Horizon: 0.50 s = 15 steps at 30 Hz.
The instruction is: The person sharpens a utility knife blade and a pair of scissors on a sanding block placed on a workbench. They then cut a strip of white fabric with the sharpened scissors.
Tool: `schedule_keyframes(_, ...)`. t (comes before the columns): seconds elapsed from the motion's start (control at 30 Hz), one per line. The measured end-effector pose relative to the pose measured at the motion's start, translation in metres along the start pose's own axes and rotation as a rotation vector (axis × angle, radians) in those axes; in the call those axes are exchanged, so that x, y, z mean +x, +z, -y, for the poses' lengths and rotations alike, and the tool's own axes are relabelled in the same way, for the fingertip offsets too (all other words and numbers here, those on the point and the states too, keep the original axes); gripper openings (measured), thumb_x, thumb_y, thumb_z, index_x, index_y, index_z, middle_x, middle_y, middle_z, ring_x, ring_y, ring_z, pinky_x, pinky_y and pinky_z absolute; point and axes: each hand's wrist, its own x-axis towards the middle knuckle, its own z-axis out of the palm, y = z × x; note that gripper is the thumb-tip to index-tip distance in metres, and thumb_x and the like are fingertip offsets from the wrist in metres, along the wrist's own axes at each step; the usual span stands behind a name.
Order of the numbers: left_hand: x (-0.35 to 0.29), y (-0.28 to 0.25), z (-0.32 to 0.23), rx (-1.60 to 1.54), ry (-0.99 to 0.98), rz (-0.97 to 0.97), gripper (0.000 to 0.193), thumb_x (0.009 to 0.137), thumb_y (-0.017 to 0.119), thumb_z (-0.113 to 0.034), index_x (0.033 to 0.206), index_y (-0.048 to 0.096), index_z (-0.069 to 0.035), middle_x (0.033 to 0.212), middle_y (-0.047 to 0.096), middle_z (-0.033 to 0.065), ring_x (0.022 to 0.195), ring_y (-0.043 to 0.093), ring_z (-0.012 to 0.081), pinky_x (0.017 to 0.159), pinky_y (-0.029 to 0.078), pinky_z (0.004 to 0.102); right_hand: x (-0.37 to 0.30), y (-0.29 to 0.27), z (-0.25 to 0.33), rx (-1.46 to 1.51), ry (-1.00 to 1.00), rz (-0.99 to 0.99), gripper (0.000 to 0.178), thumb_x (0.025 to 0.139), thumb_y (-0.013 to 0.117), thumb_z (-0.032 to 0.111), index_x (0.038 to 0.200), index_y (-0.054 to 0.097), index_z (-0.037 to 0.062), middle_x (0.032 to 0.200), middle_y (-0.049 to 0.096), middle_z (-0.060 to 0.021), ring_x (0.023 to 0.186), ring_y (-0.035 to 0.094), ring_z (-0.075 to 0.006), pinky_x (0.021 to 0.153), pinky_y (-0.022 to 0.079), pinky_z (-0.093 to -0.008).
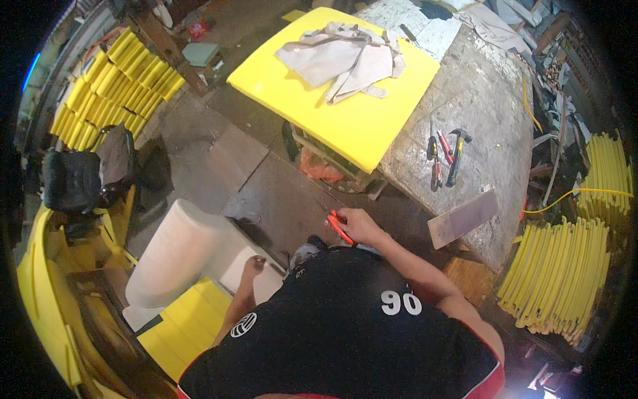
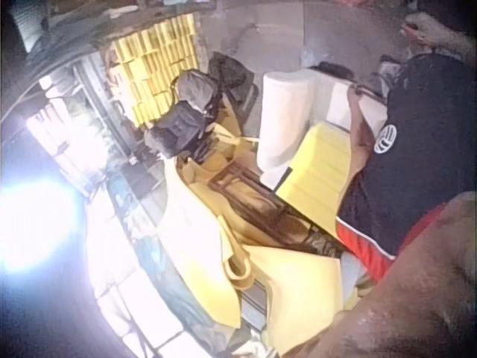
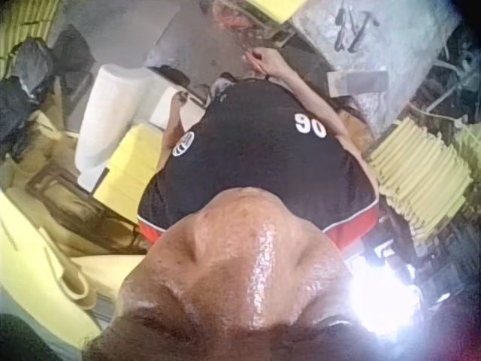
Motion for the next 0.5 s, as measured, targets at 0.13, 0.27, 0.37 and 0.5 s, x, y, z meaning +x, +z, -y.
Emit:
schedule_keyframes(0.13, 0.008, -0.03, -0.018, 0.049, -0.119, -0.168, 0.034, 0.094, 0.065, -0.036, 0.092, 0.072, -0.003, 0.085, 0.07, 0.0258, 0.087, 0.07, 0.0413, 0.075, 0.055, 0.0461, 0.04, 0.009, 0.002, -0.13, -0.019, -0.047, 0.045, 0.092, 0.075, 0.043, 0.088, 0.068, -0.0013, 0.067, 0.061, -0.0133, 0.059, 0.054, -0.0167, 0.058, 0.045, -0.036)
schedule_keyframes(0.27, 0.004, -0.033, -0.043, -0.117, -0.332, -0.119, 0.034, 0.096, 0.06, -0.034, 0.1, 0.075, -0.003, 0.093, 0.072, 0.0252, 0.092, 0.072, 0.038, 0.081, 0.055, 0.045, 0.09, 0.021, 0.035, -0.187, -0.026, 0.002, 0.048, 0.091, 0.074, 0.046, 0.086, 0.067, -0.0013, 0.07, 0.062, -0.0173, 0.06, 0.057, -0.0251, 0.059, 0.046, -0.0397)
schedule_keyframes(0.37, 0.005, -0.012, -0.005, -0.224, -0.38, -0.01, 0.037, 0.096, 0.058, -0.037, 0.117, 0.074, -0.01, 0.104, 0.074, 0.0221, 0.102, 0.071, 0.0367, 0.089, 0.054, 0.0428, 0.137, 0.041, 0.054, -0.099, -0.174, 0.031, 0.047, 0.09, 0.074, 0.045, 0.086, 0.067, -0.0013, 0.074, 0.064, -0.0183, 0.064, 0.06, -0.0289, 0.061, 0.047, -0.0412)
schedule_keyframes(0.5, 0.009, -0.013, -0.026, -0.286, -0.417, 0.071, 0.042, 0.094, 0.059, -0.04, 0.114, 0.074, -0.005, 0.108, 0.074, 0.0212, 0.103, 0.07, 0.0364, 0.091, 0.053, 0.0421, 0.208, 0.048, 0.083, -0.078, -0.056, 0.141, 0.05, 0.089, 0.073, 0.049, 0.099, 0.069, -0.0003, 0.08, 0.067, -0.0213, 0.069, 0.065, -0.0324, 0.066, 0.049, -0.0421)
